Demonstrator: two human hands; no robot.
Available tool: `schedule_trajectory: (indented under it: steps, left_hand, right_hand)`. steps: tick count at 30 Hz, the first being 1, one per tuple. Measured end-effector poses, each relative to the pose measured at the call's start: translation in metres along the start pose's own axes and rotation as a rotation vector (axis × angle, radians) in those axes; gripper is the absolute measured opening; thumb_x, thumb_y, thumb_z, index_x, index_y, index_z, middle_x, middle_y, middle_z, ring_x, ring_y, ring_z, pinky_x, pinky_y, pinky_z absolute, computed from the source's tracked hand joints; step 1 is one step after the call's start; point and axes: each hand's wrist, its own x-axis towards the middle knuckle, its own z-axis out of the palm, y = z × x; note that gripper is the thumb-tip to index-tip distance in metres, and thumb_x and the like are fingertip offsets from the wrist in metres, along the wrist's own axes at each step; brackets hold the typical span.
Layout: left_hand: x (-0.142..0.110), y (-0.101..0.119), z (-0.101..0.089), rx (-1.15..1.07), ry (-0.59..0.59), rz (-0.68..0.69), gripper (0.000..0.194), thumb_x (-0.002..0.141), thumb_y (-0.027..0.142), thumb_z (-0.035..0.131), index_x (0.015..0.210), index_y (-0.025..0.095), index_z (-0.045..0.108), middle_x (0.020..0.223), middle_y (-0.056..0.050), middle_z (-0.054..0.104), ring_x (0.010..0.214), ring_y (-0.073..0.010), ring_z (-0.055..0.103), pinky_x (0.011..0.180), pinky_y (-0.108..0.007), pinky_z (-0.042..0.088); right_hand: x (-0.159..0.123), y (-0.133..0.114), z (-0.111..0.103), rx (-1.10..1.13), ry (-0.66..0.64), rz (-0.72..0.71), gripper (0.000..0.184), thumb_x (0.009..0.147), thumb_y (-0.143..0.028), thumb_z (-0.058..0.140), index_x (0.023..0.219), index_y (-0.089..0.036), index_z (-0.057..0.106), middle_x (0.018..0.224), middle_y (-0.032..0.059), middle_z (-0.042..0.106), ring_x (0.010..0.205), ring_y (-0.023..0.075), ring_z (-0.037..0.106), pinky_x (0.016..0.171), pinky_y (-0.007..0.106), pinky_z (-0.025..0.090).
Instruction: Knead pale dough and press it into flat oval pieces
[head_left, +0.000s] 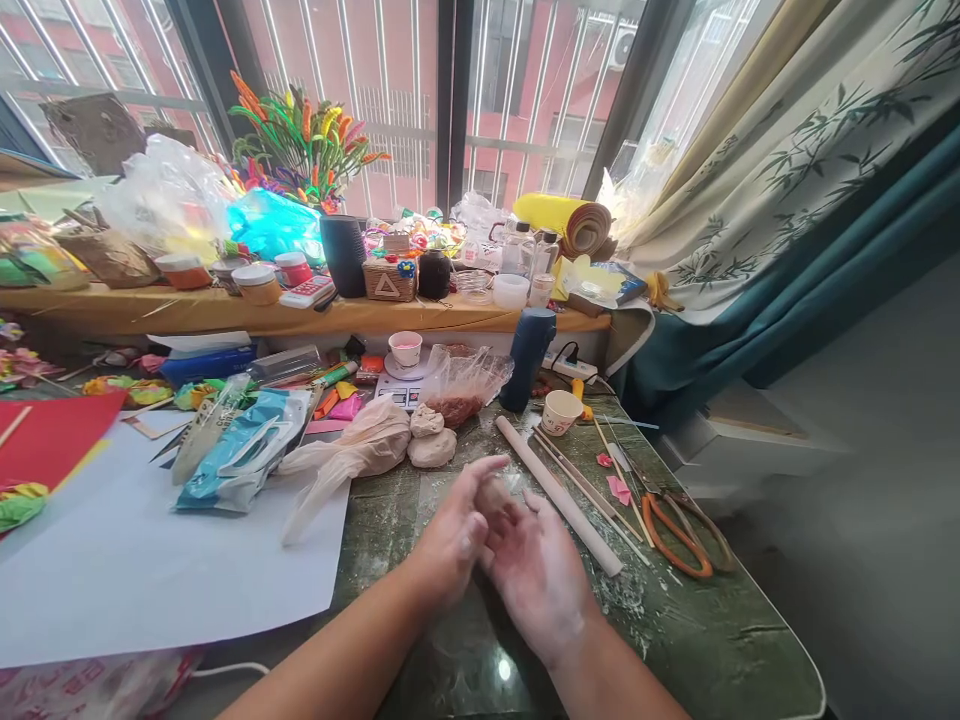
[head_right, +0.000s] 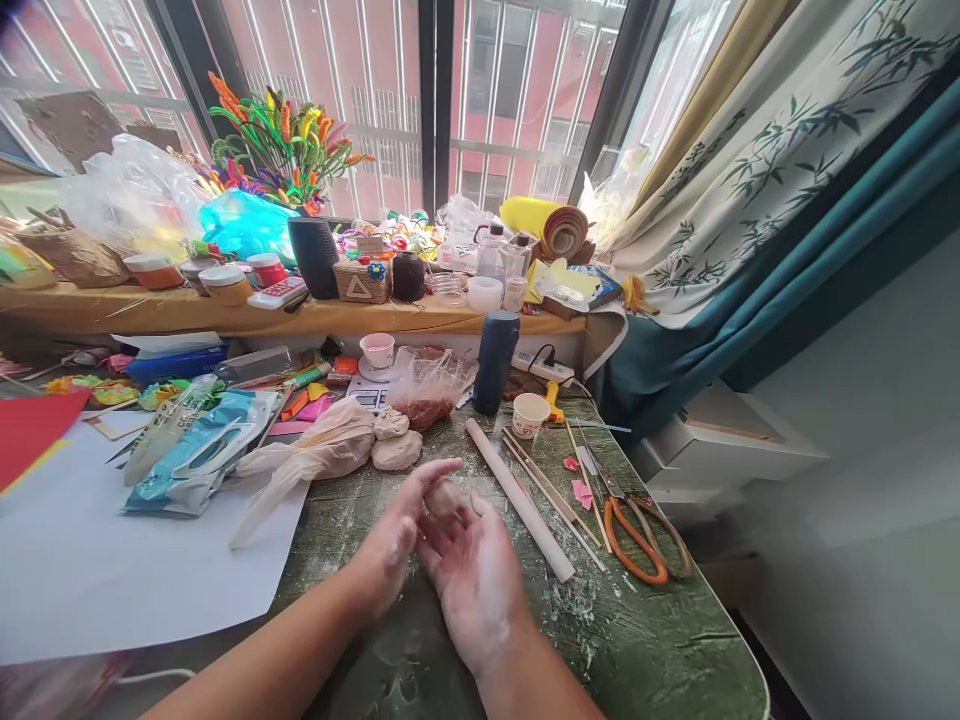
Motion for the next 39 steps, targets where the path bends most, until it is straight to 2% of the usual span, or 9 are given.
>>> schedule_trajectory:
  steps: [3, 7, 12, 18, 21, 24, 27, 32, 39]
  left_hand:
    - [-0.001, 0.001, -0.002, 0.079, -0.008, 0.109, 0.068, 0.081, 0.072, 0.064, 0.126, 0.022, 0.068, 0.132, -0.015, 0.065, 0.132, -0.0364, 0.05, 0.114, -0.045, 0.034]
    - [0.013, 0.0, -0.014, -0.072, 0.218, 0.135, 0.056, 0.086, 0.07, 0.058, 0.107, 0.02, 0.071, 0.117, -0.013, 0.07, 0.12, -0.0306, 0.058, 0.108, -0.043, 0.04]
    - [0.023, -0.007, -0.022, -0.133, 0.297, 0.042, 0.051, 0.087, 0.067, 0.06, 0.096, 0.018, 0.072, 0.102, -0.011, 0.071, 0.1, -0.0253, 0.063, 0.089, -0.035, 0.047]
    - [0.017, -0.012, -0.022, 0.099, 0.267, 0.103, 0.046, 0.094, 0.06, 0.053, 0.094, 0.019, 0.073, 0.099, -0.011, 0.071, 0.099, -0.0264, 0.061, 0.089, -0.035, 0.045]
    - [0.012, -0.002, -0.023, 0.312, 0.252, 0.183, 0.031, 0.092, 0.048, 0.063, 0.098, 0.02, 0.075, 0.105, -0.011, 0.071, 0.106, -0.0286, 0.06, 0.098, -0.038, 0.042]
    - [0.008, 0.008, -0.021, 0.466, 0.185, 0.243, 0.023, 0.084, 0.038, 0.072, 0.103, 0.024, 0.076, 0.119, -0.011, 0.07, 0.118, -0.032, 0.057, 0.109, -0.042, 0.037]
    - [0.009, 0.01, -0.02, 0.558, 0.164, 0.198, 0.019, 0.082, 0.039, 0.073, 0.094, 0.024, 0.077, 0.106, -0.009, 0.073, 0.104, -0.0302, 0.063, 0.099, -0.041, 0.045]
    - [0.022, 0.001, -0.024, 0.186, 0.352, -0.147, 0.047, 0.082, 0.064, 0.064, 0.067, 0.019, 0.063, 0.058, -0.001, 0.058, 0.053, -0.0157, 0.054, 0.049, -0.025, 0.043]
    - [0.03, 0.004, -0.022, -0.039, 0.358, -0.225, 0.059, 0.082, 0.074, 0.057, 0.06, 0.02, 0.048, 0.047, 0.004, 0.047, 0.036, -0.0085, 0.036, 0.036, -0.02, 0.024]
  right_hand:
    - [0.009, -0.011, -0.002, 0.209, 0.091, 0.155, 0.027, 0.095, -0.038, 0.05, 0.083, -0.019, 0.066, 0.083, 0.0083, 0.075, 0.083, 0.0214, 0.073, 0.086, 0.04, 0.059]
    - [0.014, -0.024, -0.011, 0.244, 0.286, 0.101, 0.027, 0.094, -0.04, 0.054, 0.077, -0.02, 0.06, 0.074, 0.0061, 0.073, 0.065, 0.0174, 0.069, 0.061, 0.031, 0.059]
    - [0.019, -0.029, -0.019, 0.176, 0.089, -0.005, 0.047, 0.083, -0.047, 0.069, 0.056, -0.021, 0.041, 0.045, -0.006, 0.049, 0.037, 0.0084, 0.042, 0.037, 0.018, 0.029]
    - [0.03, -0.02, -0.024, 0.056, 0.079, -0.042, 0.052, 0.081, -0.048, 0.073, 0.055, -0.022, 0.036, 0.038, -0.0089, 0.042, 0.03, 0.0071, 0.031, 0.033, 0.018, 0.023]
    - [0.024, -0.012, -0.014, -0.028, 0.14, -0.088, 0.035, 0.084, -0.044, 0.073, 0.066, -0.021, 0.054, 0.05, -0.0047, 0.057, 0.039, 0.0101, 0.05, 0.038, 0.02, 0.039]
    - [0.005, -0.008, 0.003, -0.068, -0.073, -0.052, 0.033, 0.088, -0.051, 0.069, 0.096, -0.019, 0.068, 0.088, 0.0052, 0.075, 0.079, 0.0193, 0.072, 0.068, 0.03, 0.058]
    - [-0.012, -0.01, 0.01, -0.145, -0.28, 0.082, 0.05, 0.086, -0.058, 0.069, 0.118, -0.02, 0.065, 0.107, 0.0095, 0.075, 0.097, 0.0245, 0.072, 0.084, 0.038, 0.057]
    - [-0.005, -0.022, -0.012, -0.302, 0.039, -0.049, 0.051, 0.076, -0.038, 0.082, 0.119, -0.019, 0.062, 0.089, 0.006, 0.076, 0.073, 0.022, 0.073, 0.069, 0.036, 0.058]
    - [0.001, -0.008, -0.028, -0.039, 0.073, 0.156, 0.018, 0.082, -0.025, 0.07, 0.094, -0.012, 0.066, 0.079, 0.0074, 0.074, 0.063, 0.0161, 0.068, 0.062, 0.027, 0.056]
